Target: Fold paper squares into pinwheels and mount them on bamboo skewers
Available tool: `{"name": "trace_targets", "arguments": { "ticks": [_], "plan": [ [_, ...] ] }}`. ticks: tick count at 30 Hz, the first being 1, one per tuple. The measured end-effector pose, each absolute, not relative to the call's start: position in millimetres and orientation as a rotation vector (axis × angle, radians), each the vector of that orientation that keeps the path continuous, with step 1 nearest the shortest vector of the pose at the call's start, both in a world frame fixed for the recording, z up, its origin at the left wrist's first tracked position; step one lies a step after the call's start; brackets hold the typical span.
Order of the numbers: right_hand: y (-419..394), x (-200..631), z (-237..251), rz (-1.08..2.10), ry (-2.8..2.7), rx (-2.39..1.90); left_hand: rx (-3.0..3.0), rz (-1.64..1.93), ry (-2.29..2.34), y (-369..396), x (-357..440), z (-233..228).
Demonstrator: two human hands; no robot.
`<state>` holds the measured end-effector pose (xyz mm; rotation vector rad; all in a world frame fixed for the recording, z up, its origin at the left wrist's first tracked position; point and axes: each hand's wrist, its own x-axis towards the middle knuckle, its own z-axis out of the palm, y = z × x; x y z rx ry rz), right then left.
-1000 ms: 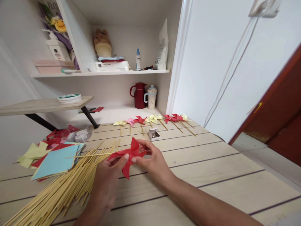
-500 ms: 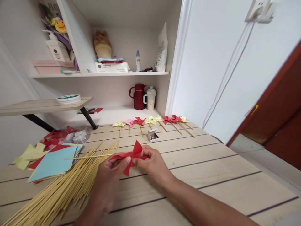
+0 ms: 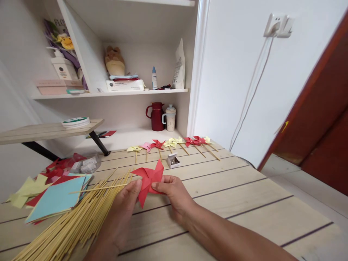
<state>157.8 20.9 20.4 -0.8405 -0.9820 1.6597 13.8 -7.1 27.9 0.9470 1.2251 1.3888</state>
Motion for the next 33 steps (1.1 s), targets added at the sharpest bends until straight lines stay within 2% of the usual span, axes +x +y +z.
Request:
{"name": "trace_targets", "arguments": {
  "ticks": [27,33],
  "plan": [
    [12.0,153.2,24.8,1.656,-1.010,-0.889,1.030,1.406,1.466,-11.5,16.1,29.4],
    [13.6,152.6,24.9,1.660,-1.023,-0.866,0.989,1.368,1.318,-13.3,17.3,28.9]
  ]
}}
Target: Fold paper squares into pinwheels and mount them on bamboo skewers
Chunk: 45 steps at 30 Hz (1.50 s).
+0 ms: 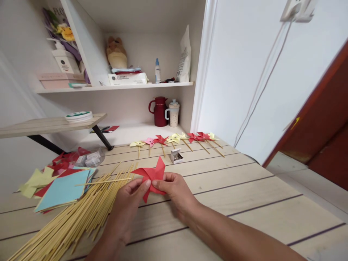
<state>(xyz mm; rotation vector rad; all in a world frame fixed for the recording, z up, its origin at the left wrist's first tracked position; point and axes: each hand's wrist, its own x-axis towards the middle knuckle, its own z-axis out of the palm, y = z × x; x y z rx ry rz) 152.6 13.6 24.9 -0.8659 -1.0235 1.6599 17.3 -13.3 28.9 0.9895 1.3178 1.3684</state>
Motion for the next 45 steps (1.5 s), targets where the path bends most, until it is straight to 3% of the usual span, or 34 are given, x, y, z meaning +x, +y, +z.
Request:
{"name": "trace_targets", "arguments": {
  "ticks": [31,45],
  "plan": [
    [7,150,24,1.673,-1.108,-0.869,0.925,1.325,1.363,-16,13,28],
    [15,154,27,1.610,-1.079,-0.841,1.001,1.310,1.112,-15,9,33]
  ]
}}
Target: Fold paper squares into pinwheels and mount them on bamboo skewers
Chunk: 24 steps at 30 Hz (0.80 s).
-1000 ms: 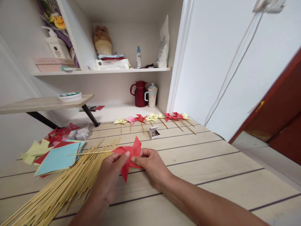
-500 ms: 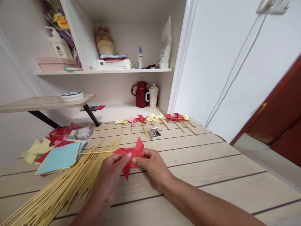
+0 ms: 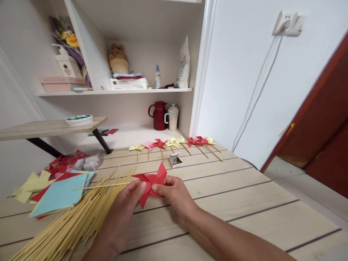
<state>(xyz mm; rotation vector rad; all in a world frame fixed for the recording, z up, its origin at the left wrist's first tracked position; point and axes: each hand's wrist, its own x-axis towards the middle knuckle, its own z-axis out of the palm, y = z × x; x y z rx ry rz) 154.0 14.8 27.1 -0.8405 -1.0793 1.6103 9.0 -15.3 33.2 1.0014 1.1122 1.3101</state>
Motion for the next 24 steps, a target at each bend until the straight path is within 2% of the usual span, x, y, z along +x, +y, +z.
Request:
{"name": "trace_targets", "arguments": {
  "ticks": [24],
  "plan": [
    [16,159,33,1.592,-1.168,-0.874,1.081,1.421,1.431,-8,4,21]
  ]
}}
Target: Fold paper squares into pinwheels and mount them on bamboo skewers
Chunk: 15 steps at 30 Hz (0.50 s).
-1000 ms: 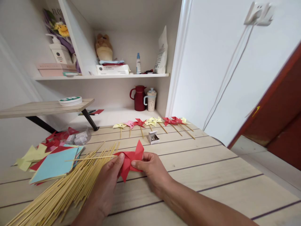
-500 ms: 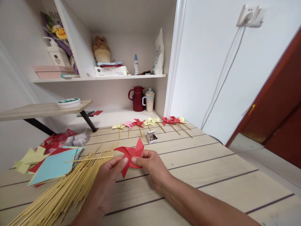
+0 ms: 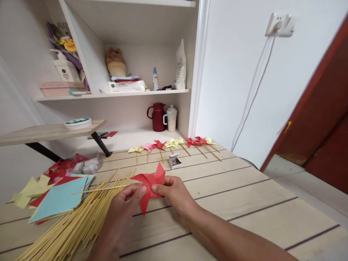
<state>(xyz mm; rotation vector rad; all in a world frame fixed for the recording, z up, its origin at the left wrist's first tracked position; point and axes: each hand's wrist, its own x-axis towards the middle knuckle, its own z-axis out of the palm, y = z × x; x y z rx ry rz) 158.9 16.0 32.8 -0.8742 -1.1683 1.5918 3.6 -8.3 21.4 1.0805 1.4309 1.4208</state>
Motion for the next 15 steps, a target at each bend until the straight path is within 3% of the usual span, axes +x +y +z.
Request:
{"name": "trace_targets", "arguments": {
  "ticks": [8,11,15],
  "plan": [
    [21,172,37,1.573,-1.307,-0.936,1.228,1.601,1.539,-5,-2,19],
    [23,173,34,1.578,-1.242,-0.938,1.012,1.631,1.531,-6,-2,24],
    [25,172,33,1.581,-1.163,-0.878,0.895,1.432,1.378,-11,-3,35]
  ]
}}
